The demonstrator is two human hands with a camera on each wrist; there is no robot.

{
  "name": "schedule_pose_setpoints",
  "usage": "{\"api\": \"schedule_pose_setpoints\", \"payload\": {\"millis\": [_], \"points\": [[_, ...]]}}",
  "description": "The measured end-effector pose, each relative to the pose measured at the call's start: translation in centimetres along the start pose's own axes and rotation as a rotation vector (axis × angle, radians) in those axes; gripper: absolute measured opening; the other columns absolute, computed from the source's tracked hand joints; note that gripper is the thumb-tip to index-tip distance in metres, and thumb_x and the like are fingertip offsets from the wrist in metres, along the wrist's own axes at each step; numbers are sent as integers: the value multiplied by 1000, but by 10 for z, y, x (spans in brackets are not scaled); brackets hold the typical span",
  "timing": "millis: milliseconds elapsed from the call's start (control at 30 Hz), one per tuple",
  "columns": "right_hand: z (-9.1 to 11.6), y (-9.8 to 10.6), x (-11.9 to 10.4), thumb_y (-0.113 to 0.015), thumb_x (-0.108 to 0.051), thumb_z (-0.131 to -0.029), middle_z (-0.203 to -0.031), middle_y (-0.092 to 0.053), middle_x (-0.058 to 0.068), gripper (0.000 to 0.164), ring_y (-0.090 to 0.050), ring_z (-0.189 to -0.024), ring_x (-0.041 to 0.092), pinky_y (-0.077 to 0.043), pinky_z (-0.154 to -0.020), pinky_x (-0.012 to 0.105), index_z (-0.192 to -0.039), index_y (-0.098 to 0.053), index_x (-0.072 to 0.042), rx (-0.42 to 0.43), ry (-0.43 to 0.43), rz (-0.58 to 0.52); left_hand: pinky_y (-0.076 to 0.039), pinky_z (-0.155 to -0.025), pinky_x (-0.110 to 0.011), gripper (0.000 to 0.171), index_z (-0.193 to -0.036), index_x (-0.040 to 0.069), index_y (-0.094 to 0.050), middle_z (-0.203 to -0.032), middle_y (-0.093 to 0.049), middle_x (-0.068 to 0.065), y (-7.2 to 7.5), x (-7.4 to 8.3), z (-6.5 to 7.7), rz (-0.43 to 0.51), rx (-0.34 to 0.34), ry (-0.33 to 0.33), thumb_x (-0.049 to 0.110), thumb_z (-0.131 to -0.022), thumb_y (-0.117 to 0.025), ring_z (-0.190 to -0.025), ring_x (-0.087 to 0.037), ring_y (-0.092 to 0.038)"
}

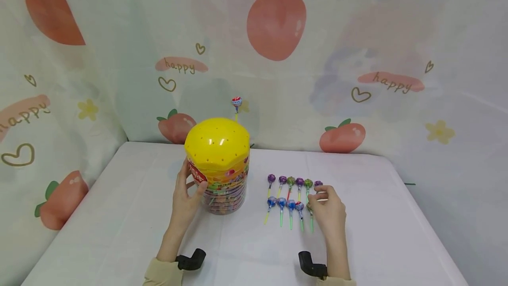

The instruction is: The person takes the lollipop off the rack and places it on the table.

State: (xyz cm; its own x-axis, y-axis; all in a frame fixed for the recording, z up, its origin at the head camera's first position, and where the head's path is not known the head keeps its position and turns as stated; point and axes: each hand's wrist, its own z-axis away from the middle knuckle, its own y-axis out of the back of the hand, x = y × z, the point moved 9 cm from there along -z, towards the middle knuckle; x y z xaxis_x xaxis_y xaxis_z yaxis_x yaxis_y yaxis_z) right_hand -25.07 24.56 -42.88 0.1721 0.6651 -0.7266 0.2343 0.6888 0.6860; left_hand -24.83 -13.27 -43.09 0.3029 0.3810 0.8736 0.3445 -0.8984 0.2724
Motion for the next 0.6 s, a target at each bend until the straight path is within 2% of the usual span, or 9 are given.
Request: {"api": "schedule_pose_setpoints", "payload": {"millis": [200, 300, 367, 467, 600], "points": [[-2, 7, -13, -63, -17, -91, -107, -66, 20, 33, -59, -70, 3, -47, -59, 18, -121, -58, -4, 63, 10, -64, -44, -103, -50, 85, -153, 37, -16, -147, -41, -4, -1, 0, 0, 0, 0, -2, 31, -87, -70, -132, -23, -40], [-4, 9, -24, -63, -17, -91, -106, -67, 20, 32, -55, -67, -3, -47, -58, 16, -120, -59, -4, 79, 39, -87, -44, -103, -49, 85, -153, 38, -16, -147, -41, -3, -1, 0, 0, -5, 1, -1, 31, -87, -70, -132, -23, -40], [-6, 11, -33, -63, -17, -91, -105, -66, 21, 32, -58, -69, 2, -47, -57, 15, -120, -59, -4, 86, 64, -98, -44, -103, -49, 85, -153, 38, -16, -147, -41, -3, -1, -1, 0, -6, 1, 1, 31, -87, -70, -132, -23, -40], [-9, 13, -50, -63, -18, -91, -106, -66, 21, 33, -63, -79, 16, -47, -60, 16, -121, -59, -4, 93, 107, -105, -44, -103, -49, 85, -152, 39, -16, -147, -41, -3, -1, -1, 0, -5, -1, 9, 31, -87, -70, -132, -22, -40], [-13, 16, -73, -63, -18, -91, -105, -66, 20, 31, -62, -93, 30, -46, -66, 21, -119, -60, -5, 95, 169, -111, -44, -103, -49, 85, -153, 39, -16, -147, -41, -3, -1, -1, 0, -3, 1, 13, 31, -87, -70, -132, -22, -40]]}}
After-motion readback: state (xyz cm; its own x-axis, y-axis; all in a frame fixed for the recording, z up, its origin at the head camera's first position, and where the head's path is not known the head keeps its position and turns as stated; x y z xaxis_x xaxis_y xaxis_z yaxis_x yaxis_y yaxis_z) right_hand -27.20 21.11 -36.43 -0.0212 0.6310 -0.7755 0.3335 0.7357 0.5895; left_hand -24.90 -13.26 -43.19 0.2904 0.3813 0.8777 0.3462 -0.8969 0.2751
